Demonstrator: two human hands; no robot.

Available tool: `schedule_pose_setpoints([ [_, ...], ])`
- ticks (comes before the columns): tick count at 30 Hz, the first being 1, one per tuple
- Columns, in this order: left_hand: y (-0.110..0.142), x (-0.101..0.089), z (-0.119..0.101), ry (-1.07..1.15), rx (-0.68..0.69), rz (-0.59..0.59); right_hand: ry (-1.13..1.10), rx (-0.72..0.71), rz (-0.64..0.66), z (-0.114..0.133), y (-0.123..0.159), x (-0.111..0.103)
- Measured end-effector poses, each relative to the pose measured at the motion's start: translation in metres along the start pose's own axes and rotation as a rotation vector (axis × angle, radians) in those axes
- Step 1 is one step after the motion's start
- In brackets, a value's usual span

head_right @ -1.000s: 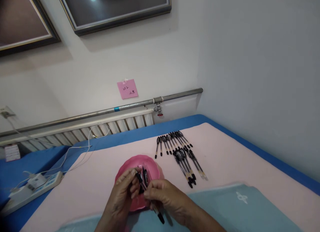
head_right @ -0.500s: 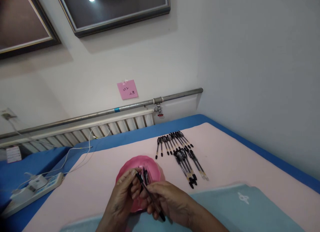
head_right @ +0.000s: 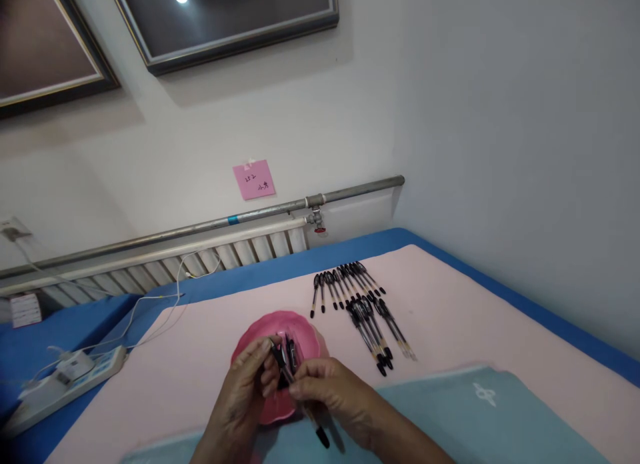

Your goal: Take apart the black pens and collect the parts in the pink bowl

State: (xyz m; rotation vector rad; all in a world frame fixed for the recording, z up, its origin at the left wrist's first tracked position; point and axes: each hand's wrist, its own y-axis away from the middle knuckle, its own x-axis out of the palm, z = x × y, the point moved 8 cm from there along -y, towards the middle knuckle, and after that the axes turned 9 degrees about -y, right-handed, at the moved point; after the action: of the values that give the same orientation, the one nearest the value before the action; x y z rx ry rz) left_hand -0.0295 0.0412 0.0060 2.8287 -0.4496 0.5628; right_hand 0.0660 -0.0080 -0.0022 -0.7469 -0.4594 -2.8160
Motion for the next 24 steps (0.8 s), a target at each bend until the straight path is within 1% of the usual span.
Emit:
schedule_pose_setpoints([
  [2, -0.001, -0.005, -0.002, 0.008, 0.010, -0.036, 0.117, -0.020, -0.087, 0.002, 0.000, -0.007],
  [3, -0.002, -0.009, -0.003, 0.015, 0.018, -0.059, 0.190, -0.021, -0.111, 0.003, 0.001, -0.009],
  [6, -0.005, -0.024, -0.009, 0.002, 0.039, -0.140, 0.354, -0.012, -0.141, 0.009, 0.002, -0.013],
  [8, -0.006, -0.034, -0.012, -0.104, 0.028, -0.200, 0.373, -0.008, -0.152, 0.011, 0.002, -0.016],
  [10, -0.005, -0.039, -0.015, -0.257, 0.001, -0.225, 0.351, -0.020, -0.158, 0.014, 0.001, -0.018],
  [11, -0.005, -0.038, -0.016, -0.314, -0.012, -0.214, 0.338, -0.028, -0.162, 0.014, 0.001, -0.019],
  [13, -0.003, -0.030, -0.013, -0.350, -0.048, -0.137, 0.320, -0.043, -0.166, 0.014, 0.000, -0.020],
  [16, 0.002, -0.009, 0.001, -0.295, -0.148, 0.023, 0.293, -0.063, -0.138, 0.012, -0.001, -0.016],
  [18, 0.005, 0.001, 0.012, -0.263, -0.206, 0.083, 0.290, -0.066, -0.107, 0.009, -0.001, -0.011],
  [21, 0.006, 0.007, 0.018, -0.247, -0.198, 0.085, 0.305, -0.047, -0.075, 0.007, 0.000, -0.006],
  [24, 0.004, 0.002, 0.011, -0.221, -0.157, 0.040, 0.306, -0.046, -0.051, 0.010, 0.003, 0.000],
])
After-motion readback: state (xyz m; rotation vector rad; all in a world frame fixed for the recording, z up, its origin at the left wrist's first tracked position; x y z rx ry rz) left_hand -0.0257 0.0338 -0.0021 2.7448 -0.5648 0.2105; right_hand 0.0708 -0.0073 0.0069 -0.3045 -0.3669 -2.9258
